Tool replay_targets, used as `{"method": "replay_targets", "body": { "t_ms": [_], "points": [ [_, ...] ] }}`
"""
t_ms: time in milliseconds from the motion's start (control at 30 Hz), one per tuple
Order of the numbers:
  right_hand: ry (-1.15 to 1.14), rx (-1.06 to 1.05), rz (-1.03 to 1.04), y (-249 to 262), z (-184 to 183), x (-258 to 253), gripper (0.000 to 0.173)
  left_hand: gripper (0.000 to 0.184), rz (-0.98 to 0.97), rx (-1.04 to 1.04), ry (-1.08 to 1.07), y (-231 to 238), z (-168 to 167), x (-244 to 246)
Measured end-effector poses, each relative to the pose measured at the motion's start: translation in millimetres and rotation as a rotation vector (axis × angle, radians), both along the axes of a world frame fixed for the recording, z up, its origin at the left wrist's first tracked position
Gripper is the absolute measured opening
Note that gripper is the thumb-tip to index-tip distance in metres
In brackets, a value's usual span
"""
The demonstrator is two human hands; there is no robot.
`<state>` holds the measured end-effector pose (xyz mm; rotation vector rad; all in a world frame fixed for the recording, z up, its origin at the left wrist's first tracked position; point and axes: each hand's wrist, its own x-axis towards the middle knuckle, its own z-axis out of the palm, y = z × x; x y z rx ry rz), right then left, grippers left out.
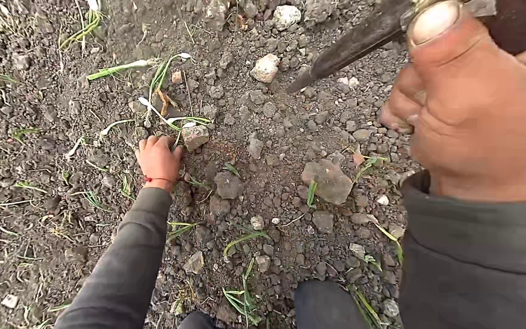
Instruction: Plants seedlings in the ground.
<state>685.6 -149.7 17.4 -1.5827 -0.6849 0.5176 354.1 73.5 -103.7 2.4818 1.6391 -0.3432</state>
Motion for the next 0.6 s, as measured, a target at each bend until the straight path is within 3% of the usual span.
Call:
{"method": "replay_targets", "body": {
  "t_ms": [33, 100, 167, 200, 267, 333, 433, 500, 600],
  "points": [
    [-0.008, -0.055, 0.009, 14.6, -19.2, -10.5, 0.017, 0.026, -0.06, -0.006, 0.037, 6.4, 2.0, -0.1],
    [0.07, -0.381, 0.085, 31.3, -83.0, -41.6, 0.022, 0.023, -0.142, -0.078, 0.068, 8.7, 23.9, 6.5],
    [0.186, -0.64, 0.209, 32.8, -138.4, -63.7, 0.029, 0.022, -0.255, -0.13, 0.008, -4.5, 56.9, 21.6],
    [0.202, -0.678, 0.244, 33.8, -147.7, -60.5, 0.031, 0.02, -0.346, -0.11, -0.071, -12.0, 69.0, 33.4],
    [0.192, -0.671, 0.265, 28.0, -133.5, -47.9, 0.029, 0.018, -0.532, -0.085, -0.211, -26.0, 80.0, 51.4],
    [0.127, -0.6, 0.234, 10.7, -88.6, -32.4, 0.025, 0.018, -0.622, -0.109, -0.259, -35.0, 75.0, 66.0],
    [0.028, -0.311, 0.083, 4.3, -37.5, -6.5, 0.018, 0.017, -0.678, -0.118, -0.241, -31.5, 58.6, 95.3],
    [0.051, -0.213, 0.015, 14.0, -48.9, -9.1, 0.018, 0.018, -0.722, -0.108, -0.22, -30.9, 54.6, 113.8],
    [0.159, -0.541, 0.134, 28.1, -118.9, -53.6, 0.026, 0.018, -0.781, -0.109, -0.177, -30.6, 61.6, 136.4]
  ]
}}
